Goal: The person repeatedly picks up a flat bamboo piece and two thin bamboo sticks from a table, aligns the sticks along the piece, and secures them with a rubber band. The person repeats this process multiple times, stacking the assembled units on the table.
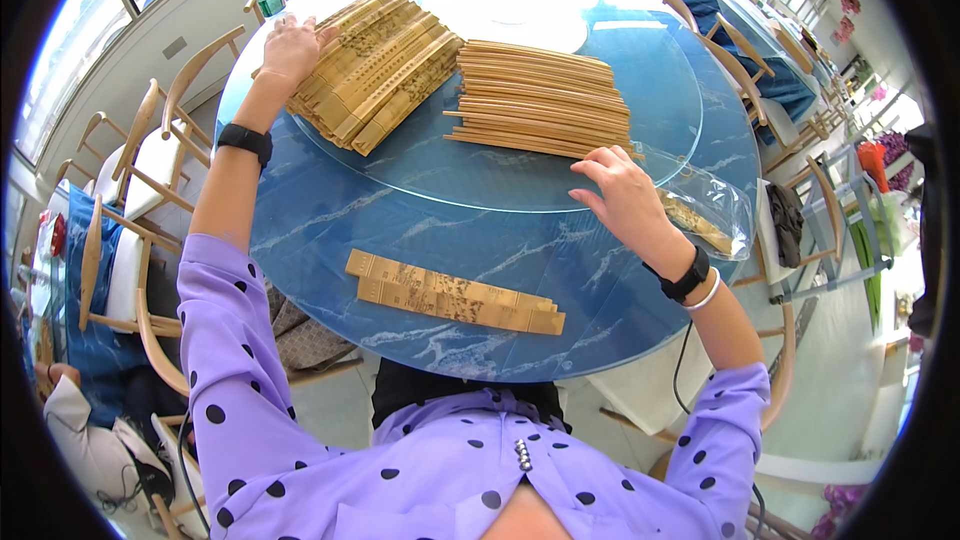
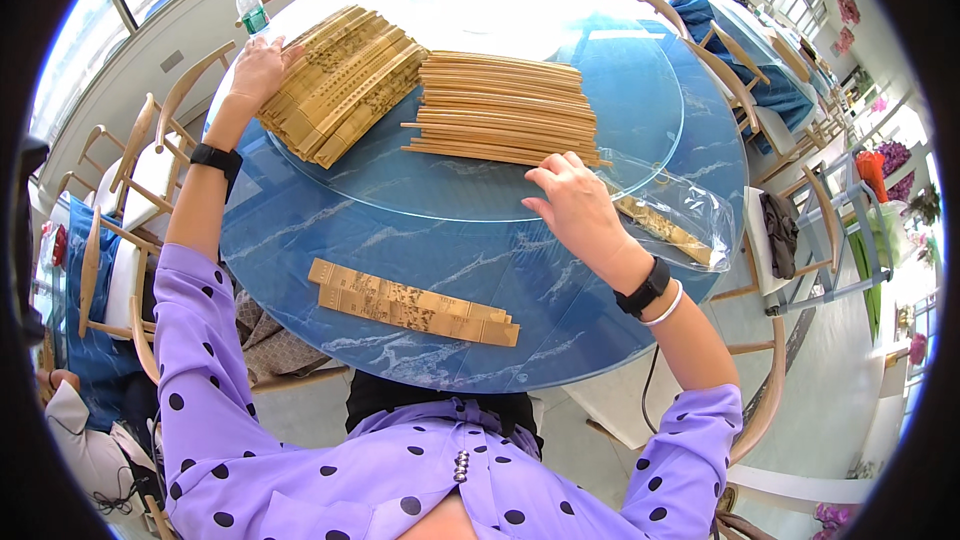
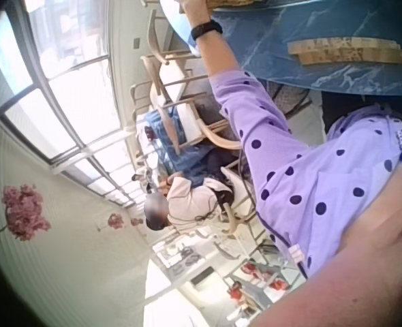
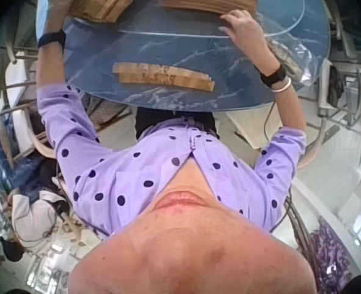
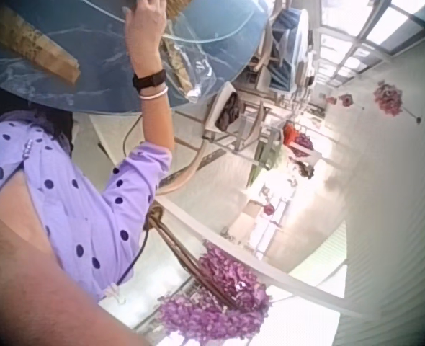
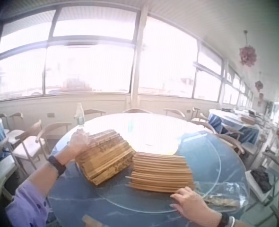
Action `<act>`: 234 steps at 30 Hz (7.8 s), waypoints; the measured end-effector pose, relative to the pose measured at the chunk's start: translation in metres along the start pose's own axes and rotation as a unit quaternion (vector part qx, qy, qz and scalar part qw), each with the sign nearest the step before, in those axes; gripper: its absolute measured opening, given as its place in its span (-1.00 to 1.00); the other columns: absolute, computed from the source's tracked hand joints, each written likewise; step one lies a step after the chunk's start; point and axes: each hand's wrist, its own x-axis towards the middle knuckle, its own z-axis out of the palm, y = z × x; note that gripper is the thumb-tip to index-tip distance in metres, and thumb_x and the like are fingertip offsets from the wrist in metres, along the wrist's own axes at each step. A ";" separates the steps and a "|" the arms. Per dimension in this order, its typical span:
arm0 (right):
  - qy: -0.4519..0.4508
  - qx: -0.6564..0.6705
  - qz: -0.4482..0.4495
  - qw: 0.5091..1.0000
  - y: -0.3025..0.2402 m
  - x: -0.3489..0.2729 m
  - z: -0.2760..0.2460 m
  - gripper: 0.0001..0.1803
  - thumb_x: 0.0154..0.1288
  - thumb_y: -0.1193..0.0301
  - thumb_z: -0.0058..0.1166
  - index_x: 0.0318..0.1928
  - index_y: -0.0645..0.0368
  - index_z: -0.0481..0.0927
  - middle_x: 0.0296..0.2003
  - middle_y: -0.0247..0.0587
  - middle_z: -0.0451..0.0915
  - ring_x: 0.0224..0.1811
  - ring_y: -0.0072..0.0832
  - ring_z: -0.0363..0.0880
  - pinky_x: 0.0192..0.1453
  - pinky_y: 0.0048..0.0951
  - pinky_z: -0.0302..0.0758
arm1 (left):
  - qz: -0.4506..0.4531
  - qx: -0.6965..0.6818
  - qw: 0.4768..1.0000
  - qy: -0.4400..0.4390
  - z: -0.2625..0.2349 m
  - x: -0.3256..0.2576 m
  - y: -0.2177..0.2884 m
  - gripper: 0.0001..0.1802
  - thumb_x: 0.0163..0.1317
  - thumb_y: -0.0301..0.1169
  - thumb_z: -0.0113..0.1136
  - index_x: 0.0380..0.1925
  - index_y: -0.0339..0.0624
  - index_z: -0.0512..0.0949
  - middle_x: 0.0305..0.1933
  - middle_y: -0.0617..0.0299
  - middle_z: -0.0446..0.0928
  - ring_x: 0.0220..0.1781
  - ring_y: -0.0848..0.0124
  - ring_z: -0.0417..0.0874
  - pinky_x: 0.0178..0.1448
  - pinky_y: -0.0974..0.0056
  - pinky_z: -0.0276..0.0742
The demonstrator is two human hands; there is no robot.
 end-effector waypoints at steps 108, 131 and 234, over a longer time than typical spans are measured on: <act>-0.102 0.632 0.327 0.695 -0.119 -0.137 0.000 -0.76 0.41 0.37 0.32 -0.08 0.33 0.75 -0.37 -0.40 0.67 -0.40 -0.78 0.42 -0.31 -0.66 0.35 | 0.359 -0.384 0.850 0.040 -0.101 -0.355 0.224 -0.53 0.25 -0.43 0.14 0.17 -0.35 0.46 -0.08 0.08 0.40 0.01 0.17 0.50 0.11 0.12 0.49; -0.113 0.530 0.332 0.772 -0.120 -0.135 0.011 -0.82 0.35 0.48 0.30 -0.13 0.36 0.70 -0.48 -0.48 0.55 -0.46 -0.78 0.36 -0.38 -0.65 0.34 | 0.399 -0.380 0.834 0.029 -0.099 -0.357 0.228 -0.47 0.21 -0.15 0.38 0.07 -0.22 0.50 -0.14 0.20 0.45 -0.08 0.23 0.54 0.05 0.14 0.47; 0.056 0.101 0.147 0.982 -0.175 -0.177 0.018 -0.53 0.37 0.44 0.29 0.26 0.26 0.61 -0.47 -0.27 0.43 -0.55 -0.39 0.45 -0.51 -0.33 0.40 | -0.165 -0.847 0.481 -0.156 -0.123 -0.387 0.222 -0.74 0.53 -0.32 0.22 -0.15 -0.35 0.69 -0.43 0.35 0.60 -0.41 0.70 0.43 -0.36 0.55 0.27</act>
